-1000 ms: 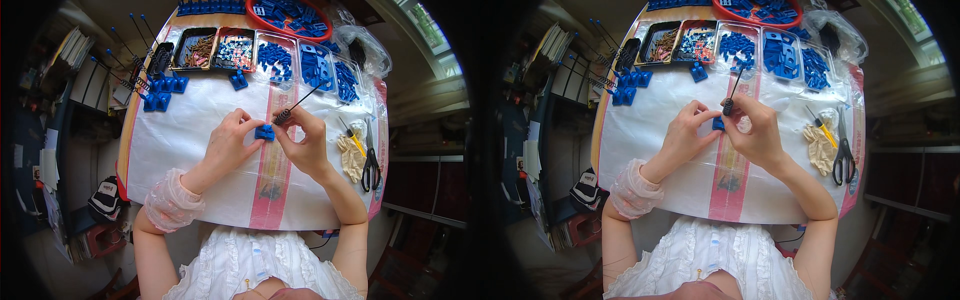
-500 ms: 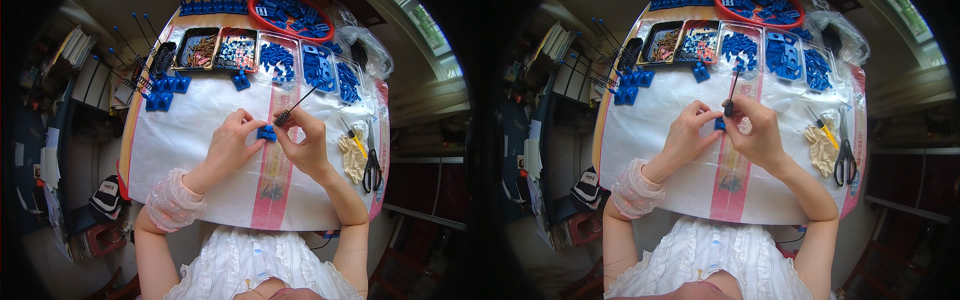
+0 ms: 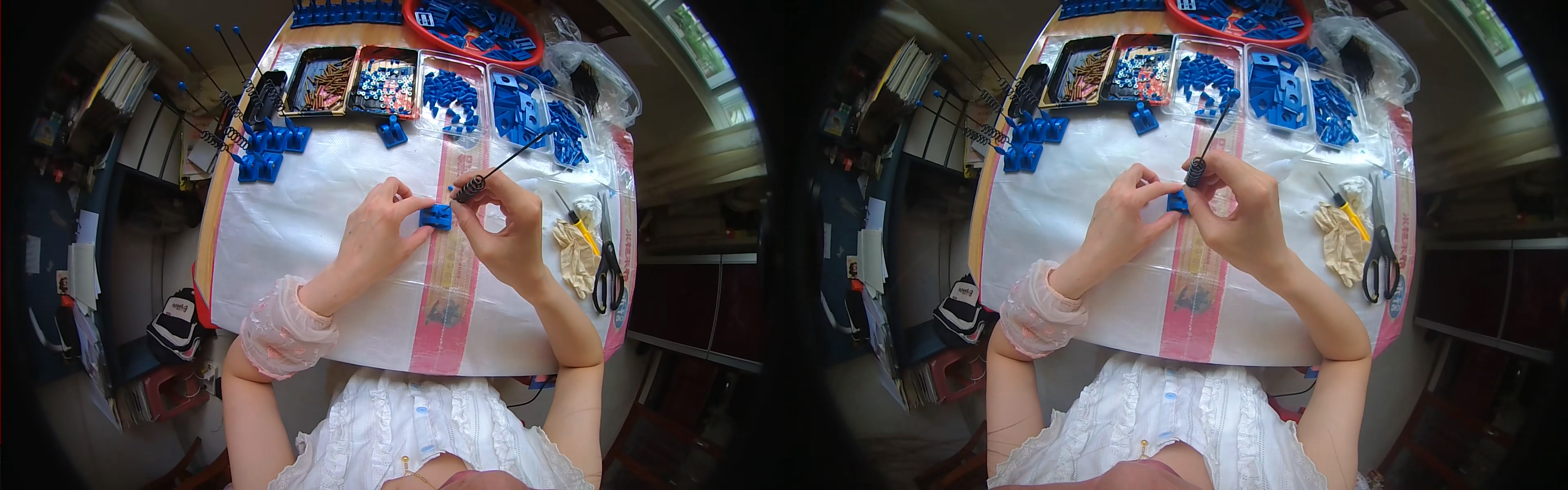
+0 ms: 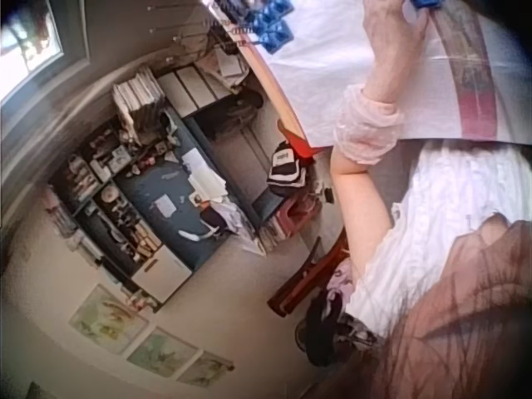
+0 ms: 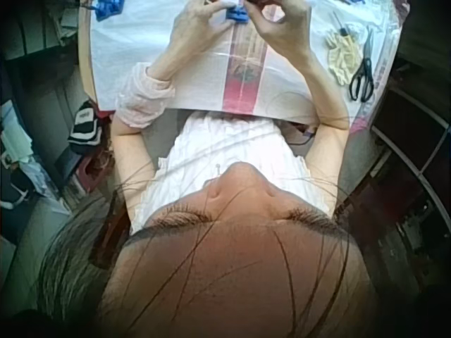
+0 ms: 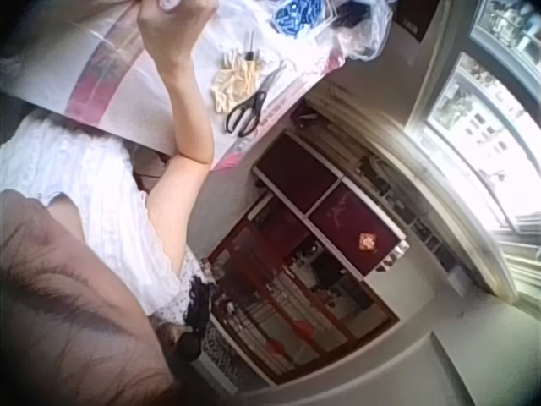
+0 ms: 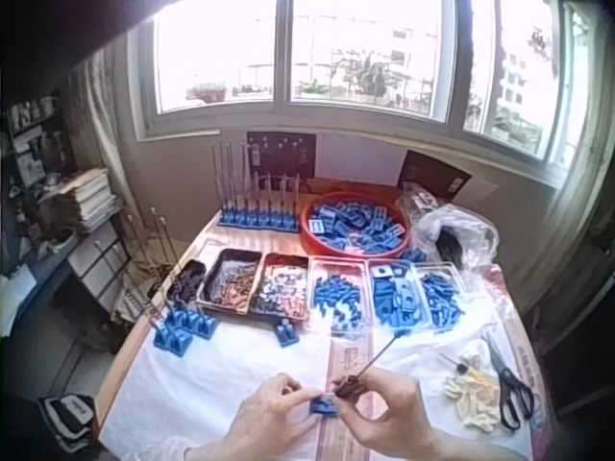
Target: Assembling small plastic fixture components by applying adhesive and inserting internal wires and springs.
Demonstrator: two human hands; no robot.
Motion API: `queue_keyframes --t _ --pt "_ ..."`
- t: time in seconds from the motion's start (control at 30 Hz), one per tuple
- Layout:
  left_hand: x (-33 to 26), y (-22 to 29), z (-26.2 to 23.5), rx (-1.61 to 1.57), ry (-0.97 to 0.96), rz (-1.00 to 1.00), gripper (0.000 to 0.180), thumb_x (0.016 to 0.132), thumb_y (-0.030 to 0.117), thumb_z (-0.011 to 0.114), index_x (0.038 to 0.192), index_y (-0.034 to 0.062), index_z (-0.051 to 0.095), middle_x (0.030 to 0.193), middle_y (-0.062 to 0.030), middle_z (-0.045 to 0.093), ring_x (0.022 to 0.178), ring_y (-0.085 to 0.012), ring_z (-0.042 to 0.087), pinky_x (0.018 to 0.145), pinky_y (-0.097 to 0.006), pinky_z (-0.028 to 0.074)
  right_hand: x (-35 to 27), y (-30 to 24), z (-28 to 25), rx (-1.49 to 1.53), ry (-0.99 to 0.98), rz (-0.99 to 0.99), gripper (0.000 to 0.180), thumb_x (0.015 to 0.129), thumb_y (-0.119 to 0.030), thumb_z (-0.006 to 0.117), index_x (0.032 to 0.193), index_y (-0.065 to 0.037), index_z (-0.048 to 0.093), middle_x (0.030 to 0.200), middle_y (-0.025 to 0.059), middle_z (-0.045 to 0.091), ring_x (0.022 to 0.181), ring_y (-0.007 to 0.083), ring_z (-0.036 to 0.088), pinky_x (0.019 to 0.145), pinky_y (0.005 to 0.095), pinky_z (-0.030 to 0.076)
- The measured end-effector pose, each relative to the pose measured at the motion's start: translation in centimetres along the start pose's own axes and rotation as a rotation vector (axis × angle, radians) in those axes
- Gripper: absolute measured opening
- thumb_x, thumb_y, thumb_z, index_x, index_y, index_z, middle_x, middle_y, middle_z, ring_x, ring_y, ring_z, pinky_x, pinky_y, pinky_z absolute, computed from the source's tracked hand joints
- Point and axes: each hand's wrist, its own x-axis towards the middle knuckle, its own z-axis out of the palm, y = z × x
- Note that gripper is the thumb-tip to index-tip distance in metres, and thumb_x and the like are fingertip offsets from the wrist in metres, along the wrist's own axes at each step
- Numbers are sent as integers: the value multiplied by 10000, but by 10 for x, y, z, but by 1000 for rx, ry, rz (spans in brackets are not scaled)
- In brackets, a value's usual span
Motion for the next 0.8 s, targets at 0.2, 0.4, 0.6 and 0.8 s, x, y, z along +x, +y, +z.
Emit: queue_keyframes --t 0.2,0.4,0.6,0.8 --pt "0 -1 1 5 6 9 343 800 153 840 1138 156 779 1043 -73 626 878 -236 652 750 -353 562 0 2 0 -8 -9 3 229 799 67 753 1012 15 688 862 121 734 779 215 754 713 309 580" --pt "0 0 0 19 21 39 339 802 155 837 1135 143 778 1046 -83 628 907 -259 665 769 -377 564 -1 4 1 -14 -8 -6 228 799 67 752 1011 16 687 861 123 733 778 221 754 716 314 580" --pt "0 0 0 7 5 12 338 800 155 838 1132 140 779 1037 -84 631 918 -265 670 774 -383 564 0 2 1 -15 -14 -4 219 799 67 750 1001 16 684 859 128 730 782 229 756 720 318 580" --pt "0 1 -1 -7 -2 -2 335 799 157 839 1129 142 780 1044 -85 635 911 -265 667 771 -380 564 -1 2 2 -28 -12 -25 219 799 70 746 1001 16 680 854 127 727 780 230 755 721 318 581"
